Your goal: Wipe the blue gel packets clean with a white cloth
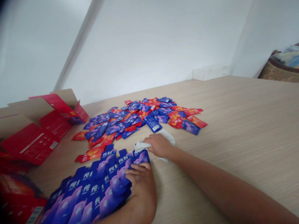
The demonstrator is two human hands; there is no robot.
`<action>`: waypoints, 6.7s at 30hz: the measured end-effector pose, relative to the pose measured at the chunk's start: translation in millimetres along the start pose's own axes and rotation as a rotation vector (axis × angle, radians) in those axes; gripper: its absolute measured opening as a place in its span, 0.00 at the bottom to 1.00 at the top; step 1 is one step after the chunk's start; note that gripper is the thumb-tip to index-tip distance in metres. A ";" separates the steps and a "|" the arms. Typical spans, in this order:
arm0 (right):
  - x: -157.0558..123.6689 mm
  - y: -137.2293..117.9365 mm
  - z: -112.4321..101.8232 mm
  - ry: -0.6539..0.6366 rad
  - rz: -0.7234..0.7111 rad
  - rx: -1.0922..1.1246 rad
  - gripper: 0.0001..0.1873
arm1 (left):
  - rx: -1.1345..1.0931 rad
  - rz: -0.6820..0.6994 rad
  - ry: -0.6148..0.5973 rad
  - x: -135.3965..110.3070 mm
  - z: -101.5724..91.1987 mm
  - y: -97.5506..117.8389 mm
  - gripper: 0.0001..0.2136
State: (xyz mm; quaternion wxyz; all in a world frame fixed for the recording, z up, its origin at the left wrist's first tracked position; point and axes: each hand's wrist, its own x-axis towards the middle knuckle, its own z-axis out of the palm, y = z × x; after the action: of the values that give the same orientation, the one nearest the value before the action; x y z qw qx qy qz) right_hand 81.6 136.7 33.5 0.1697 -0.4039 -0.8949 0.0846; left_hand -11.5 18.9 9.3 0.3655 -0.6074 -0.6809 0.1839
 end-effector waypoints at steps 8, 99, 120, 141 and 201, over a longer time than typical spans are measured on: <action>-4.5 -31.1 -3.0 -0.083 -0.188 0.105 0.15 | -0.023 -0.004 -0.011 1.8 -3.1 -2.4 0.15; -1.5 -10.3 -0.4 -0.030 -0.052 0.026 0.15 | 0.005 -0.007 -0.020 2.7 -1.8 -3.3 0.16; -4.1 -21.5 -1.3 0.053 -0.082 0.079 0.21 | -0.014 0.003 -0.061 3.9 -0.1 -1.1 0.16; -2.5 -16.7 -0.5 -0.084 -0.068 0.017 0.15 | -0.086 -0.005 -0.074 4.2 -5.9 -6.0 0.17; -4.2 -20.3 -6.1 -0.036 -0.124 0.051 0.19 | -0.045 -0.004 -0.003 2.4 -3.2 -5.0 0.15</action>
State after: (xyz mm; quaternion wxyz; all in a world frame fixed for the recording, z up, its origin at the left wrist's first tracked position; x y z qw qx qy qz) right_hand 72.3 120.2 44.0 0.1686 -0.3415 -0.9188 0.1038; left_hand -12.7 19.6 15.6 0.3510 -0.6138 -0.6867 0.1689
